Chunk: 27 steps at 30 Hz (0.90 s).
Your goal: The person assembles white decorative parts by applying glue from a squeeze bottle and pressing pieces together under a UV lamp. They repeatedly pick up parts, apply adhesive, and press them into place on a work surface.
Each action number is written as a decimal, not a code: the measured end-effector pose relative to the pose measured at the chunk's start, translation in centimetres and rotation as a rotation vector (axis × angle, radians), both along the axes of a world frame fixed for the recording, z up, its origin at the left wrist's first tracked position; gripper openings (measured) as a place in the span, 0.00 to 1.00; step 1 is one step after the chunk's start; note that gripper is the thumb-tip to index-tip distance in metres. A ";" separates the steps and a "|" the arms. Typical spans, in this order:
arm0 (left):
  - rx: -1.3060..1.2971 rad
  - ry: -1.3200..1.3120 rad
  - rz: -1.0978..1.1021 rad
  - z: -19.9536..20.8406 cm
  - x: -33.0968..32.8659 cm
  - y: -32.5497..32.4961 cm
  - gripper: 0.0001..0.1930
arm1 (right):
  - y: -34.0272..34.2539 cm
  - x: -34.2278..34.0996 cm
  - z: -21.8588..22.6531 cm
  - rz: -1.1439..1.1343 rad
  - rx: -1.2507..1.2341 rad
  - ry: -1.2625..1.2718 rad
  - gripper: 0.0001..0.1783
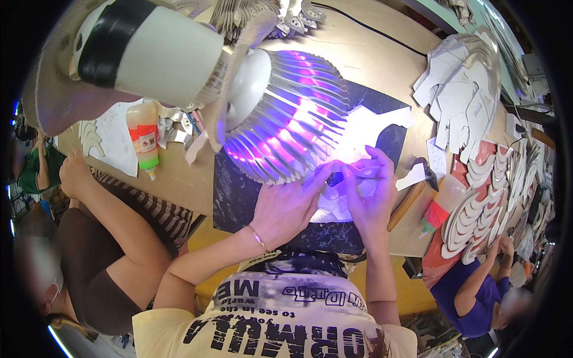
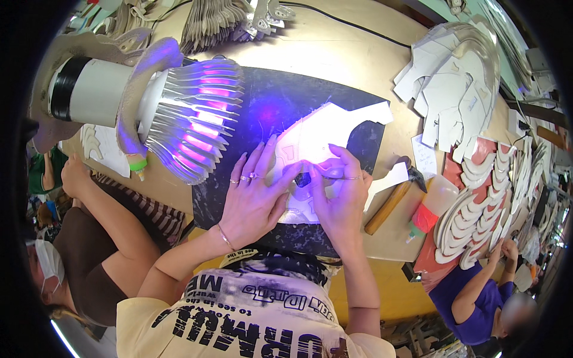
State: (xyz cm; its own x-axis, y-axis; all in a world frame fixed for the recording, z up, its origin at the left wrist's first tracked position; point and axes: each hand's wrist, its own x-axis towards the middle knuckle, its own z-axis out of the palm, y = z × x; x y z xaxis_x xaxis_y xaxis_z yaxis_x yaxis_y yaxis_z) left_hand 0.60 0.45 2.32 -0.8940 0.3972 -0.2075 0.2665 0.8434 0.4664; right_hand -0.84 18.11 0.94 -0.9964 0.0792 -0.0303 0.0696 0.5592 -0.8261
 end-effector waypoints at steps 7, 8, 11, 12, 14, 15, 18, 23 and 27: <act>0.034 0.010 0.010 -0.3 -0.1 0.5 0.32 | 0.3 0.1 -0.2 0.037 -0.018 -0.038 0.24; 0.038 0.014 0.010 -0.3 0.0 0.6 0.32 | 0.3 0.2 -0.2 0.047 -0.015 -0.028 0.24; 0.046 0.038 0.010 -0.7 0.2 0.8 0.33 | 0.3 0.2 -0.1 0.064 0.020 0.003 0.24; 0.047 0.045 0.009 -0.7 0.3 0.9 0.33 | 0.4 0.1 0.0 0.064 0.023 0.006 0.24; 0.046 0.063 0.010 -1.0 0.4 1.0 0.34 | 0.4 -0.1 0.0 0.061 0.037 0.016 0.24; 0.046 0.074 0.011 -1.1 0.5 0.9 0.34 | 0.4 -0.2 0.0 0.057 0.048 0.023 0.24; 0.055 0.093 0.018 -1.4 0.6 1.1 0.36 | 0.5 -0.6 0.1 0.030 0.072 0.012 0.26; 0.067 0.106 0.020 -1.9 0.7 1.1 0.34 | 1.1 -0.6 0.3 -0.063 -0.163 -0.131 0.27; 0.064 0.113 0.030 -2.0 0.7 1.0 0.35 | 1.8 -0.8 -0.3 0.047 0.022 -0.010 0.29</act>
State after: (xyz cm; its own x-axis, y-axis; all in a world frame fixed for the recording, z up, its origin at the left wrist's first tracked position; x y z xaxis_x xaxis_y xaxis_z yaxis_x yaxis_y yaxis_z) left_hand 1.33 1.47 0.33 -0.9217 0.3795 -0.0801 0.2956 0.8210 0.4884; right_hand -1.61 19.94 0.59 -0.9987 0.0335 -0.0395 0.0516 0.5799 -0.8131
